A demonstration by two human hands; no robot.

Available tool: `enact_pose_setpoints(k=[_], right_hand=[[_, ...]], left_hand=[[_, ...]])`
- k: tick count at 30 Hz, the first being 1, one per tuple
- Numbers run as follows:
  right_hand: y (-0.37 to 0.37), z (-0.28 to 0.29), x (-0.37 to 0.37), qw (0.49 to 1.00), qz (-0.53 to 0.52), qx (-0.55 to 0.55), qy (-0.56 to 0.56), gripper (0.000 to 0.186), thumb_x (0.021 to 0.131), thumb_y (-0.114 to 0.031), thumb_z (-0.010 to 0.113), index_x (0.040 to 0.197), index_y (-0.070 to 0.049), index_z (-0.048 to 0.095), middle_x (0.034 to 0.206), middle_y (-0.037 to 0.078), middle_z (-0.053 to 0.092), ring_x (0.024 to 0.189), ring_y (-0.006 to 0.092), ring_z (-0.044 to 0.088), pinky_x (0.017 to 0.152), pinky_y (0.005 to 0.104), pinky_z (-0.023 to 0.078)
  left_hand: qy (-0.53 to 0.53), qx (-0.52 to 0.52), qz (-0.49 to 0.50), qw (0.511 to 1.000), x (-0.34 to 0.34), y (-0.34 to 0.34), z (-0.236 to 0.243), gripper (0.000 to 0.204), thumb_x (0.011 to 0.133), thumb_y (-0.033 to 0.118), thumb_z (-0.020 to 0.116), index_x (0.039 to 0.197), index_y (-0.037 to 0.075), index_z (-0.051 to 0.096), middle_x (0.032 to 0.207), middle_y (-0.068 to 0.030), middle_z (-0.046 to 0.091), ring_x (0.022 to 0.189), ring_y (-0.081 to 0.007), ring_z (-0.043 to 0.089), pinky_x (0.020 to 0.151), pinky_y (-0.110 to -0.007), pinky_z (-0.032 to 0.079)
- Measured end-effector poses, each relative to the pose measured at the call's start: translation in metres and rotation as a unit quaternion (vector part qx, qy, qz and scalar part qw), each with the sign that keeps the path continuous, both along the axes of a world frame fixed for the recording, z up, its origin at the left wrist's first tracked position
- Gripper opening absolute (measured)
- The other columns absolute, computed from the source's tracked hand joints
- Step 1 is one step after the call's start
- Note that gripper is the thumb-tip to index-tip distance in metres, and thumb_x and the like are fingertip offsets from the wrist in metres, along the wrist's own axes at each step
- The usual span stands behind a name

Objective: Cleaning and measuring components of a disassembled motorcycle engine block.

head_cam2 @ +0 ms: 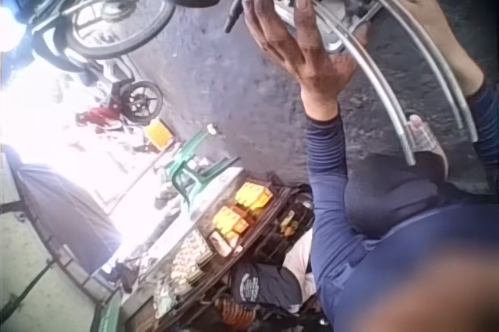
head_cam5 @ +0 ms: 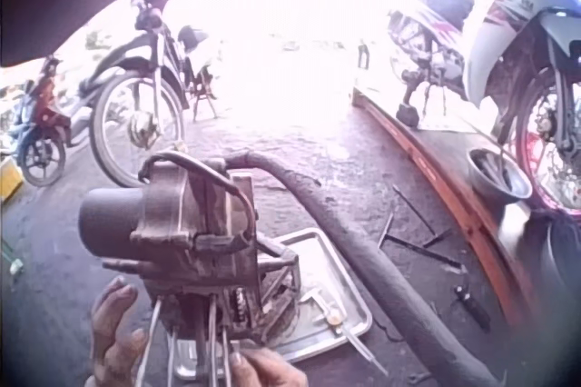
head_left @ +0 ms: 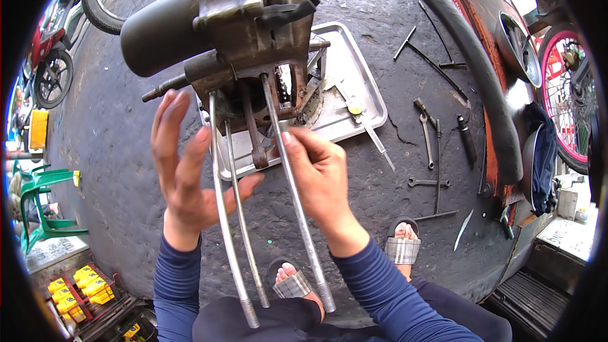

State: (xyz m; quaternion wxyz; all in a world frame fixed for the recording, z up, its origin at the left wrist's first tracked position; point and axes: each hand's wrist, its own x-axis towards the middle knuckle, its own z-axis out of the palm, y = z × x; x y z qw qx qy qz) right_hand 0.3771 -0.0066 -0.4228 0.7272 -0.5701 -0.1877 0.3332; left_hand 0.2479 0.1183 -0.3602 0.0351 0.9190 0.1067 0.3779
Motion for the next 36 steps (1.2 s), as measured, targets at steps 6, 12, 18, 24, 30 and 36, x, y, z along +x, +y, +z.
enact_pose_setpoints(k=[6, 12, 18, 24, 30, 36], right_hand=[[0.006, 0.002, 0.000, 0.981, 0.057, 0.059, 0.176, 0.026, 0.103, -0.021, 0.063, 0.103, 0.004, 0.072, 0.081, 0.000, 0.069, 0.069, 0.0023, 0.056, 0.060, 0.0190, 0.043], [0.009, 0.009, 0.002, 0.977, 0.059, 0.060, 0.198, 0.026, 0.103, -0.021, 0.062, 0.100, 0.002, 0.072, 0.076, 0.002, 0.069, 0.067, 0.0055, 0.062, 0.060, 0.0212, 0.049], [0.010, 0.007, 0.004, 0.982, 0.023, 0.075, 0.174, 0.026, 0.102, -0.022, 0.064, 0.097, 0.001, 0.072, 0.074, 0.002, 0.067, 0.058, 0.0056, 0.059, 0.050, 0.0205, 0.046], [0.009, 0.010, 0.006, 0.979, 0.040, 0.069, 0.188, 0.026, 0.103, -0.022, 0.061, 0.097, 0.001, 0.072, 0.074, 0.003, 0.067, 0.053, 0.0055, 0.057, 0.047, 0.0204, 0.045], [0.006, 0.011, 0.009, 0.978, 0.042, 0.067, 0.195, 0.027, 0.102, -0.024, 0.061, 0.098, 0.000, 0.072, 0.071, 0.004, 0.068, 0.051, 0.0063, 0.058, 0.045, 0.0205, 0.046], [0.004, 0.011, 0.010, 0.973, 0.041, 0.068, 0.218, 0.027, 0.101, -0.025, 0.063, 0.097, 0.000, 0.072, 0.069, 0.004, 0.068, 0.049, 0.0068, 0.058, 0.044, 0.0198, 0.045]], left_hand=[[-0.025, 0.043, -0.037, 0.998, 0.019, 0.017, -0.024, 0.079, 0.085, 0.055, 0.076, 0.143, 0.016, 0.040, 0.146, -0.0240, 0.052, 0.140, -0.0478, 0.041, 0.116, -0.056, 0.033], [-0.041, 0.027, -0.037, 0.998, 0.025, 0.013, -0.026, 0.078, 0.086, 0.064, 0.069, 0.140, 0.016, 0.039, 0.144, -0.0238, 0.053, 0.141, -0.0478, 0.039, 0.118, -0.057, 0.029], [-0.035, 0.008, -0.052, 0.998, 0.025, 0.012, -0.022, 0.081, 0.083, 0.060, 0.076, 0.140, 0.016, 0.038, 0.145, -0.0246, 0.050, 0.142, -0.0486, 0.037, 0.118, -0.059, 0.027], [-0.030, 0.003, -0.053, 0.998, 0.023, 0.013, -0.021, 0.083, 0.080, 0.055, 0.080, 0.140, 0.016, 0.037, 0.146, -0.0252, 0.049, 0.142, -0.0490, 0.036, 0.118, -0.059, 0.026], [-0.037, 0.001, -0.052, 0.998, 0.026, 0.012, -0.024, 0.081, 0.081, 0.053, 0.080, 0.139, 0.017, 0.037, 0.146, -0.0250, 0.049, 0.142, -0.0489, 0.036, 0.118, -0.058, 0.026], [-0.040, 0.001, -0.058, 0.997, 0.025, 0.012, -0.025, 0.077, 0.083, 0.052, 0.078, 0.138, 0.016, 0.038, 0.146, -0.0251, 0.049, 0.142, -0.0487, 0.036, 0.119, -0.058, 0.026]])
